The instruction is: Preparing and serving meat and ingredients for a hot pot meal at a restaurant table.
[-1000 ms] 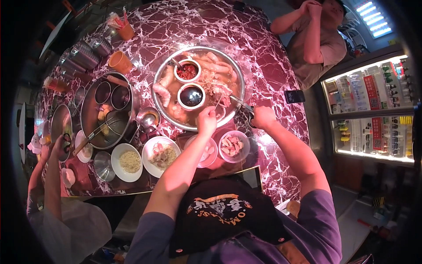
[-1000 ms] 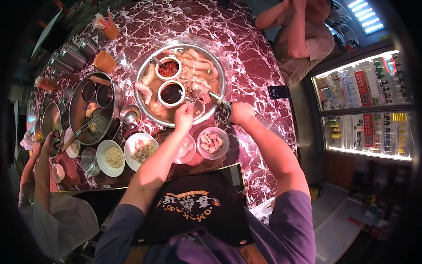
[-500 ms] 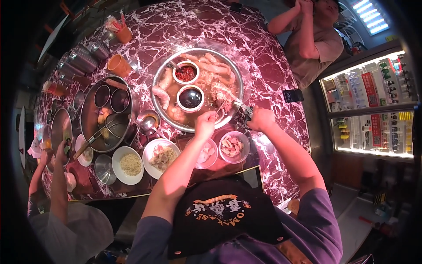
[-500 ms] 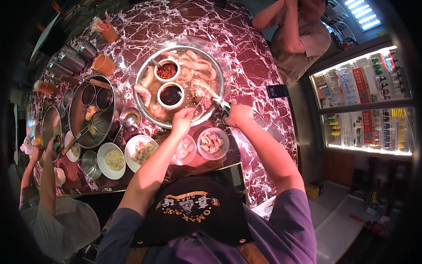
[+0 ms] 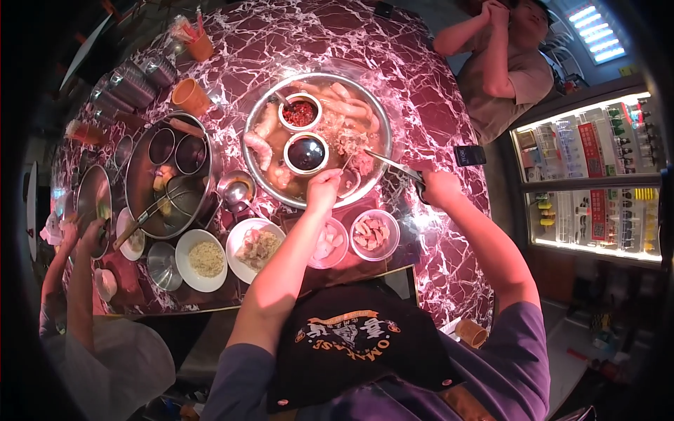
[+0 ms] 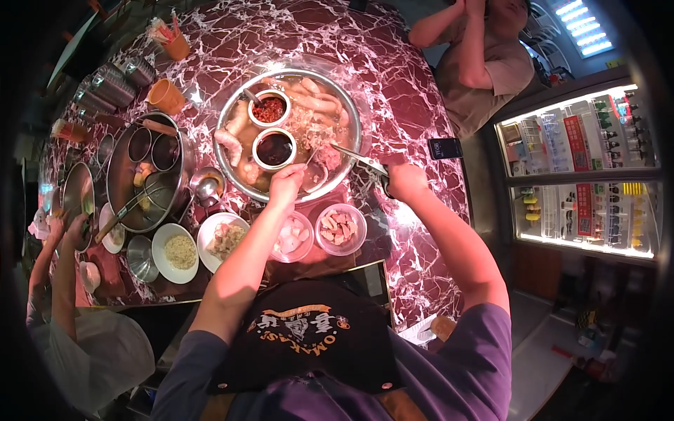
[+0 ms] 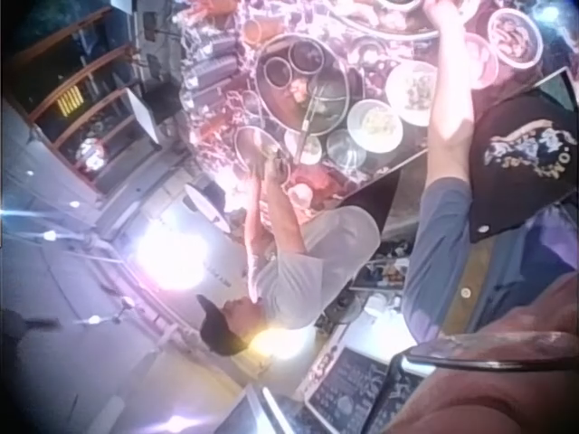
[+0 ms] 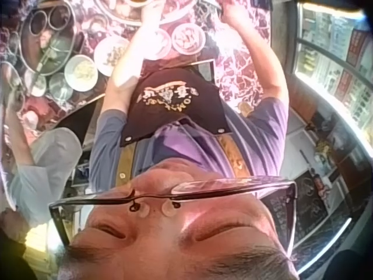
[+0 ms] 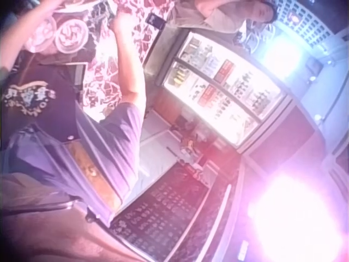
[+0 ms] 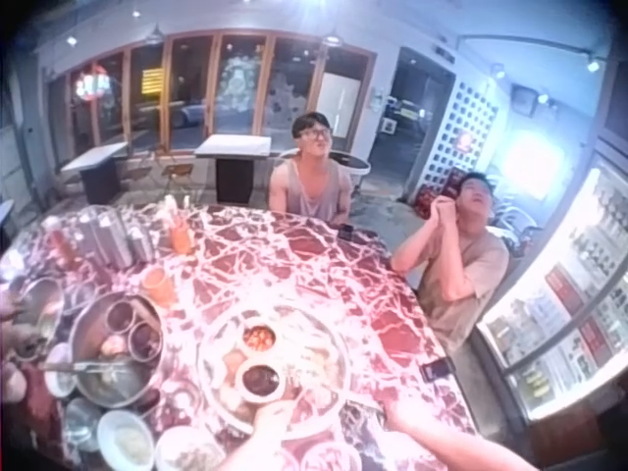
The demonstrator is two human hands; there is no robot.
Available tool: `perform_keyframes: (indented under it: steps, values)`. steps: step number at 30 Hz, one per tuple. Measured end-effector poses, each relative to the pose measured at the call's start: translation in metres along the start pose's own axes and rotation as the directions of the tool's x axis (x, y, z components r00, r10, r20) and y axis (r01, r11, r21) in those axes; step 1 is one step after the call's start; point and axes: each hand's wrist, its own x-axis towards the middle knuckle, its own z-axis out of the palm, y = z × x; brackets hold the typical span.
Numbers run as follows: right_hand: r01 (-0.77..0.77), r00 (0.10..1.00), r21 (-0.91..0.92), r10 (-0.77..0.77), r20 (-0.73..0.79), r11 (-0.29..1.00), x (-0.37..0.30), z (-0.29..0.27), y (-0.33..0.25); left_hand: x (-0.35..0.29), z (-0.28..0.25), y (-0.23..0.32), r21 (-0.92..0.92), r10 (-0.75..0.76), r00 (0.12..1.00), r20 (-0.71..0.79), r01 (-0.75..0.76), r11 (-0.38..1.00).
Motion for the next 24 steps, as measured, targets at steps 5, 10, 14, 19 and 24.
perform_keyframes:
  steps: [5, 10, 14, 19, 24]
  values:
    - [-0.073, 0.995, -0.009, 0.074, 0.07, 0.997, -0.02, -0.013, -0.008, -0.005, 0.0, 0.003, 0.129, 0.02, 1.0, 0.004, -0.02, 0.991]
    - [-0.078, 0.993, -0.009, 0.079, 0.093, 0.997, 0.022, -0.006, -0.051, -0.021, 0.013, -0.007, 0.341, 0.191, 0.979, 0.075, -0.205, 0.917]
    - [-0.014, 1.0, 0.032, 0.013, 0.014, 0.999, 0.042, 0.01, -0.059, -0.02, 0.012, -0.006, 0.344, 0.224, 0.974, 0.033, -0.222, 0.912]
    - [0.055, 0.998, -0.019, -0.055, 0.007, 0.998, 0.031, 0.016, -0.021, -0.009, -0.002, 0.012, -0.047, -0.066, 0.997, -0.025, 0.065, 0.997]
    - [-0.039, 0.997, -0.028, 0.037, -0.062, 0.999, -0.003, 0.005, 0.001, -0.008, -0.014, 0.028, -0.078, -0.079, 0.996, 0.047, 0.082, 0.994]
